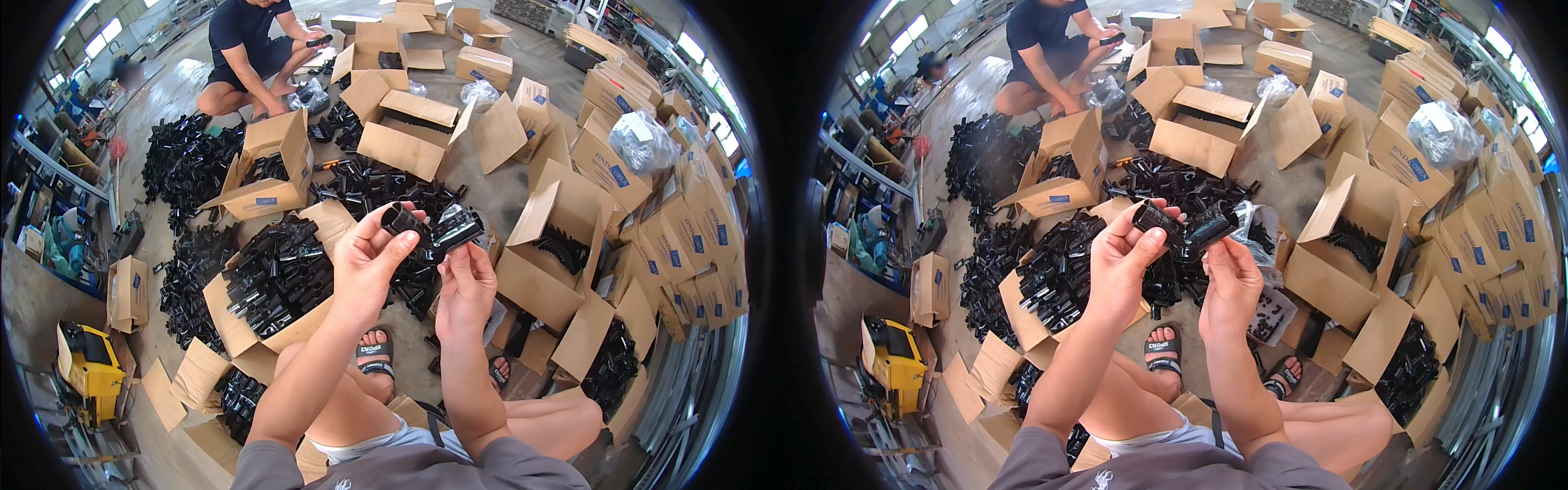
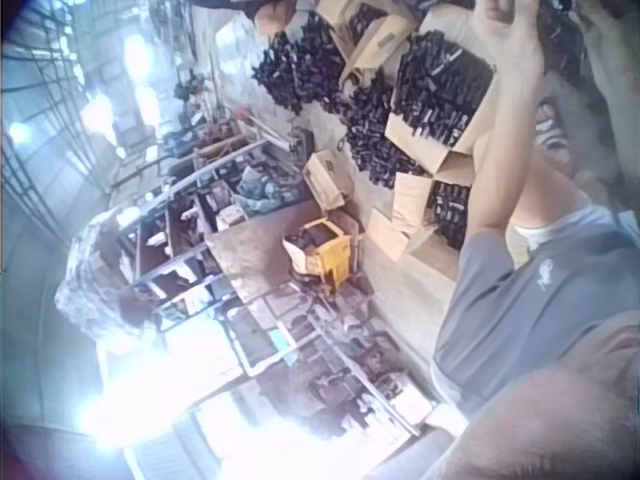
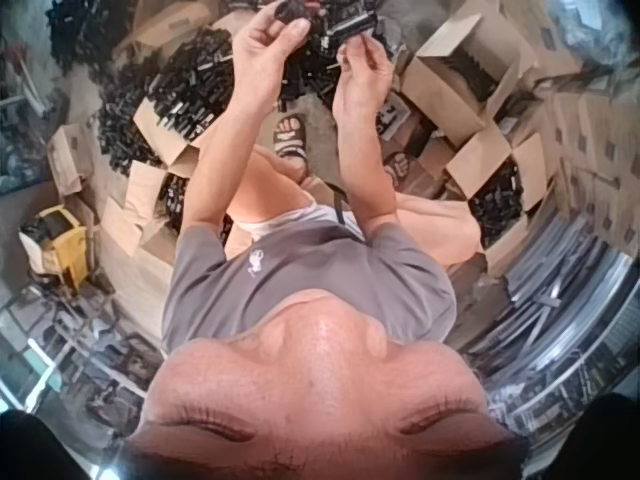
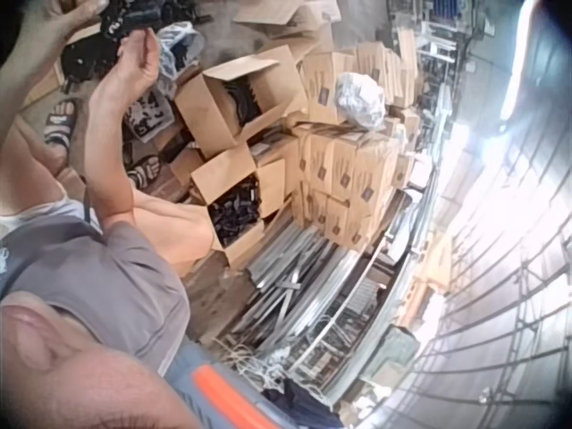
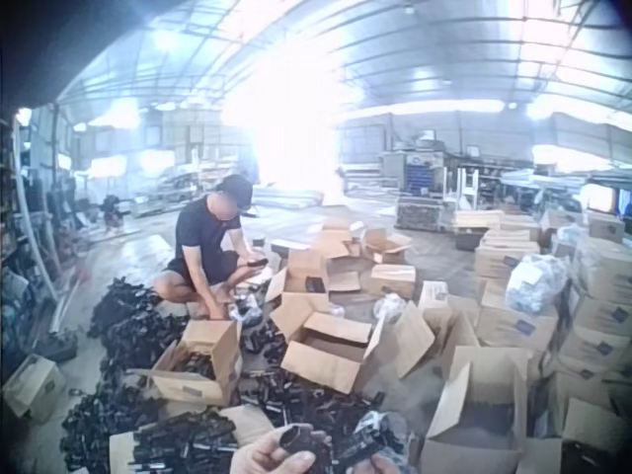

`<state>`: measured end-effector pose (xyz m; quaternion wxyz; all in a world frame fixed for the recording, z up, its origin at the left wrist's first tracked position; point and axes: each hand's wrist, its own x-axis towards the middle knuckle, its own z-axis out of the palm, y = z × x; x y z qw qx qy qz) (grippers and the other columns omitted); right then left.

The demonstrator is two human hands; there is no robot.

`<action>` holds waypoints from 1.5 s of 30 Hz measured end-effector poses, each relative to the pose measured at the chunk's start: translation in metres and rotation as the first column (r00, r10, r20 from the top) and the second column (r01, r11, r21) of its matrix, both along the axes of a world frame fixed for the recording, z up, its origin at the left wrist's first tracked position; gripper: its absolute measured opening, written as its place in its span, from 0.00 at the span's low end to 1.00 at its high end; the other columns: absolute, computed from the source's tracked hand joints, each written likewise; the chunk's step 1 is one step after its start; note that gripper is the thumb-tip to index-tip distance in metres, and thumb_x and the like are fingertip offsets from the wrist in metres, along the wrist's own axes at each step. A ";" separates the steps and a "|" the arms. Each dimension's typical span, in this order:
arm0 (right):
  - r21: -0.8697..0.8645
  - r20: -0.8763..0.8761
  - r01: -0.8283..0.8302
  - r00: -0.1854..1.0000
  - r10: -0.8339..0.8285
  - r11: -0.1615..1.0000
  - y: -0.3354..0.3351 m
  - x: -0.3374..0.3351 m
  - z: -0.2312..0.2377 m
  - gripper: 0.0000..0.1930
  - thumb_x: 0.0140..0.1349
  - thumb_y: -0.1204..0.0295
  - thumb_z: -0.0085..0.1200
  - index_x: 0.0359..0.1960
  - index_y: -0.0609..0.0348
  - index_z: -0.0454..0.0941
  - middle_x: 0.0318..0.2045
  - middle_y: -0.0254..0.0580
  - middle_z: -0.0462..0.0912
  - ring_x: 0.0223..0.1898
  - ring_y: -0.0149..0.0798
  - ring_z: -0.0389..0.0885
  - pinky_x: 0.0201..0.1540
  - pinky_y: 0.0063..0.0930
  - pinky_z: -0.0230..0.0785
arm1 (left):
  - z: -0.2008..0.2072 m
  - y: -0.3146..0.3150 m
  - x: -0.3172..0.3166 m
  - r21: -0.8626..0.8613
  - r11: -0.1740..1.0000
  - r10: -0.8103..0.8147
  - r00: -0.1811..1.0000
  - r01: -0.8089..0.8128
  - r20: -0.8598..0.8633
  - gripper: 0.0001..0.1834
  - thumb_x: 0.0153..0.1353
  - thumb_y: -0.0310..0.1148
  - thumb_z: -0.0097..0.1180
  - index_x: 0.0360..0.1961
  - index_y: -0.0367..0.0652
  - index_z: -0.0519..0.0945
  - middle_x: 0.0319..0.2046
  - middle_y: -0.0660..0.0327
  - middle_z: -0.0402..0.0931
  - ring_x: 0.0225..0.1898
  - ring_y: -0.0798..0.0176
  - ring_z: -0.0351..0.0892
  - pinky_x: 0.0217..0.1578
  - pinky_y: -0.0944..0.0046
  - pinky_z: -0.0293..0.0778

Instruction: The person picks up black plastic T-shaped and L-shaped pipe connectors from a pile, rotates them by hand, and places them into cardboard boxes or a plastic bag.

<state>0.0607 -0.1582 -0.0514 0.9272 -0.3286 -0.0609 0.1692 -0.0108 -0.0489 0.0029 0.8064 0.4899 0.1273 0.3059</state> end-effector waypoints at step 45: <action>-0.721 0.508 0.208 0.807 0.300 0.661 -0.041 0.060 -0.006 0.07 0.65 0.74 0.65 0.42 0.63 0.83 0.42 0.36 0.80 0.42 0.28 0.78 0.43 0.23 0.71 | -0.050 -0.010 0.015 -0.421 0.877 -0.392 0.851 0.232 -0.348 0.17 0.74 0.38 0.57 0.59 0.42 0.79 0.47 0.65 0.83 0.49 0.70 0.82 0.51 0.63 0.79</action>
